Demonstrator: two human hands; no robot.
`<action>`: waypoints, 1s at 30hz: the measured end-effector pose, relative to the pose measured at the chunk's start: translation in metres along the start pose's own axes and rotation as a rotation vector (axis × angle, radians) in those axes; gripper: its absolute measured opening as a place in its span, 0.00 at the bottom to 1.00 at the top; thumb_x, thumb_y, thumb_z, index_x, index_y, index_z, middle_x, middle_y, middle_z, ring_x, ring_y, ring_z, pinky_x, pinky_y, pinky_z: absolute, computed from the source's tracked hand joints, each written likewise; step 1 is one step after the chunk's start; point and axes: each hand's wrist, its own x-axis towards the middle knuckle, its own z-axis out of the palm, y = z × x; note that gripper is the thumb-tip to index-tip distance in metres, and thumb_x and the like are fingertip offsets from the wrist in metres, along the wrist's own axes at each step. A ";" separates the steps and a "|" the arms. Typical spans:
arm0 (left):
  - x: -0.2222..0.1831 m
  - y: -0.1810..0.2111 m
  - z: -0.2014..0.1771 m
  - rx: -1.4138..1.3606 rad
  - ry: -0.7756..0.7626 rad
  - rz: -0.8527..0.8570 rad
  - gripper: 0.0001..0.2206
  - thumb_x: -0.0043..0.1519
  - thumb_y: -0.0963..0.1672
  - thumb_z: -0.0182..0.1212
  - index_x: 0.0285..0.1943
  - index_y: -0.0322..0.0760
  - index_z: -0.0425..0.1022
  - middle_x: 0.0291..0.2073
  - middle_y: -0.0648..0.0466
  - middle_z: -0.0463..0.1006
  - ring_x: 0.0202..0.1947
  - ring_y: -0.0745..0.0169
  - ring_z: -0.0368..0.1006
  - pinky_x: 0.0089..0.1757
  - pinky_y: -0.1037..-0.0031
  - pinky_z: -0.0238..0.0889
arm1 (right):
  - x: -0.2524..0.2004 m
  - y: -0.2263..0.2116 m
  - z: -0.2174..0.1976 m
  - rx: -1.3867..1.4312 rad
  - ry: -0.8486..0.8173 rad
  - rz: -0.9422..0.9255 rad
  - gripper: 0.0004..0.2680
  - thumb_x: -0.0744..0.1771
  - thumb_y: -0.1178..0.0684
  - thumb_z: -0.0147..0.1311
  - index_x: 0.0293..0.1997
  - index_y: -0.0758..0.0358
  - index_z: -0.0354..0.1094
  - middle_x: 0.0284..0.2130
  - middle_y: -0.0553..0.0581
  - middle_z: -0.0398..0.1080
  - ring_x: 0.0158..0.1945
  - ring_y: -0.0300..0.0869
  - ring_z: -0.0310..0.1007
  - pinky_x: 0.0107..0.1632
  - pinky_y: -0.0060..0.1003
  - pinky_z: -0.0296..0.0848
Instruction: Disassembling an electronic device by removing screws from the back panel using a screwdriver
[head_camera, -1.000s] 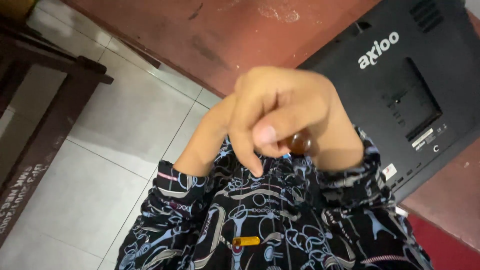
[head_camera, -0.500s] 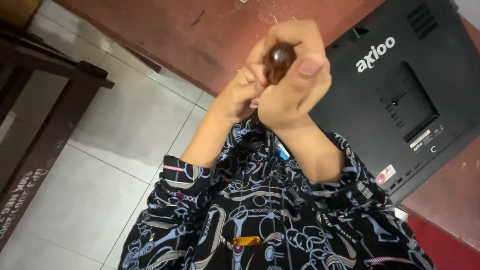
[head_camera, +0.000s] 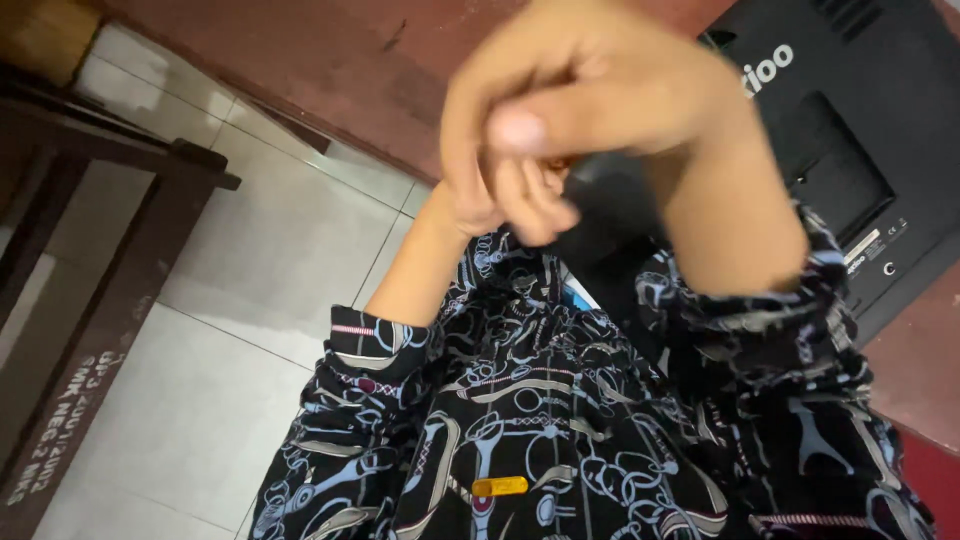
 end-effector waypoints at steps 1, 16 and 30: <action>-0.004 -0.001 0.000 -0.082 0.081 -0.009 0.10 0.61 0.40 0.51 0.25 0.39 0.60 0.23 0.58 0.57 0.27 0.61 0.51 0.35 0.68 0.45 | 0.002 0.015 0.001 0.186 -0.043 -0.076 0.18 0.71 0.39 0.44 0.41 0.71 0.64 0.22 0.58 0.65 0.23 0.38 0.64 0.30 0.28 0.69; 0.013 0.030 0.036 -0.541 0.498 -0.121 0.14 0.66 0.49 0.62 0.30 0.40 0.69 0.15 0.62 0.55 0.18 0.71 0.47 0.28 0.79 0.43 | -0.006 0.064 0.063 -0.206 1.167 -0.392 0.15 0.73 0.45 0.42 0.32 0.67 0.60 0.25 0.62 0.66 0.25 0.41 0.65 0.29 0.32 0.60; 0.011 0.049 0.001 -0.037 0.555 -0.326 0.09 0.68 0.48 0.58 0.36 0.43 0.71 0.33 0.56 0.79 0.33 0.70 0.73 0.40 0.78 0.69 | -0.021 0.051 0.063 -0.051 1.412 -0.120 0.13 0.69 0.64 0.45 0.26 0.54 0.47 0.16 0.53 0.58 0.20 0.33 0.57 0.24 0.28 0.57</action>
